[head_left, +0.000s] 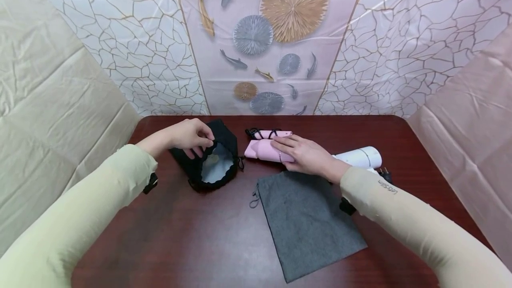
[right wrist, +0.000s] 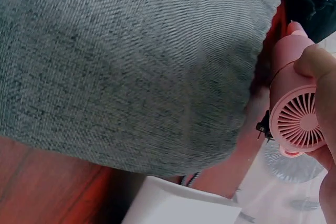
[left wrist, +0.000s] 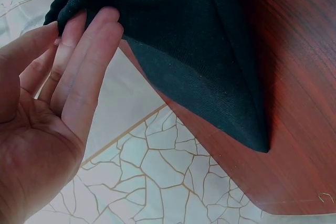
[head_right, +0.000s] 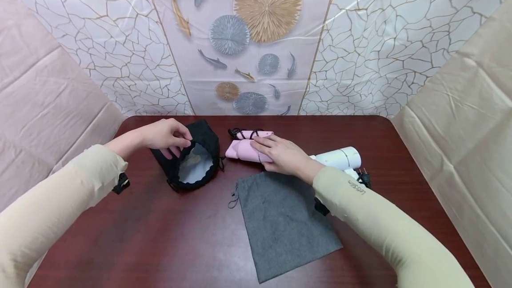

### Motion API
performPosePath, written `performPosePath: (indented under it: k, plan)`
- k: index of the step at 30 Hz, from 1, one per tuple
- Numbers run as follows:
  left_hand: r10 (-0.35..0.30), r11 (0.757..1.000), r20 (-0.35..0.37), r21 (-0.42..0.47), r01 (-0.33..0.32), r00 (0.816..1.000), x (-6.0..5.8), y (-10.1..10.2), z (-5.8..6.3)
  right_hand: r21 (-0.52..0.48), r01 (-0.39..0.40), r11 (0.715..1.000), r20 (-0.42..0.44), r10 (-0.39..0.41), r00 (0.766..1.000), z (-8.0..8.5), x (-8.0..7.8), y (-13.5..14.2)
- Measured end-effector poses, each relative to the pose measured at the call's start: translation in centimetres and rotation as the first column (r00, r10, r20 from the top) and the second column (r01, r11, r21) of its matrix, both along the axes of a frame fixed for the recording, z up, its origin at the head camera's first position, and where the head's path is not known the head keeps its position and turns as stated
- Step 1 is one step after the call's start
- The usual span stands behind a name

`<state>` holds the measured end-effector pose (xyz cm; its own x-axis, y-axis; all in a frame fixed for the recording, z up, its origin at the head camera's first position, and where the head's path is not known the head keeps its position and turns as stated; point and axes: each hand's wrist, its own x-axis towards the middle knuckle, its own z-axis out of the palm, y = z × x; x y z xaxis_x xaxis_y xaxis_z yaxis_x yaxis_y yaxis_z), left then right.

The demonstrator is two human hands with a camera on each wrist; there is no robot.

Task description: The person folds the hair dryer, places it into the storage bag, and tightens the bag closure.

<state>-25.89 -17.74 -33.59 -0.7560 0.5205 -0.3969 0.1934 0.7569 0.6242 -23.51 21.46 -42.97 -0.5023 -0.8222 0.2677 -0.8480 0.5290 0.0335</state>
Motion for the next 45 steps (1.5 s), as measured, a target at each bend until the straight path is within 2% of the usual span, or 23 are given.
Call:
performPosePath:
  k: [4, 7, 11, 15, 22, 30, 36, 39, 45]
  plan:
    - [0.01, 1.0, 0.022, 0.011, -0.01, 1.0, -0.2, 0.0, 0.1, -0.019, -0.02, 1.0, -0.065, 0.019, 0.998, 0.8, 0.6, 0.1]
    - [0.01, 1.0, 0.03, 0.025, -0.011, 1.0, -0.3, 0.0, 0.1, -0.07, -0.037, 0.997, -0.096, 0.03, 0.995, 1.6, 1.2, 0.5]
    - [0.01, 0.999, 0.039, 0.036, -0.011, 0.999, -0.6, 0.1, 0.1, -0.139, -0.069, 0.988, -0.124, 0.052, 0.991, 2.5, 2.3, 1.0]
    - [0.014, 0.999, 0.046, 0.037, -0.016, 0.999, -0.8, 0.2, 0.2, -0.16, -0.116, 0.98, -0.168, 0.089, 0.982, 3.2, 3.7, 1.1]
    - [0.0, 0.999, 0.05, 0.034, -0.002, 0.999, -1.0, 0.7, 0.2, -0.103, -0.198, 0.975, -0.29, 0.161, 0.943, 4.5, 5.7, 0.5]
    - [0.0, 1.0, 0.052, 0.027, -0.002, 0.999, -1.2, 1.2, 0.2, -0.115, -0.309, 0.944, -0.338, 0.255, 0.906, 5.7, 7.5, -1.0]
    - [-0.001, 1.0, 0.048, 0.02, 0.0, 0.999, -1.3, 1.6, 0.3, -0.103, -0.385, 0.917, -0.371, 0.324, 0.87, 5.6, 8.6, -2.6]
    - [-0.005, 1.0, 0.054, 0.024, 0.003, 0.999, -1.2, 1.9, 0.4, -0.095, -0.39, 0.916, -0.369, 0.331, 0.869, 5.2, 8.8, -3.4]
    - [-0.009, 1.0, 0.076, 0.021, 0.008, 0.997, -1.0, 2.6, 0.4, -0.092, -0.359, 0.929, -0.311, 0.316, 0.896, 4.1, 8.7, -4.4]
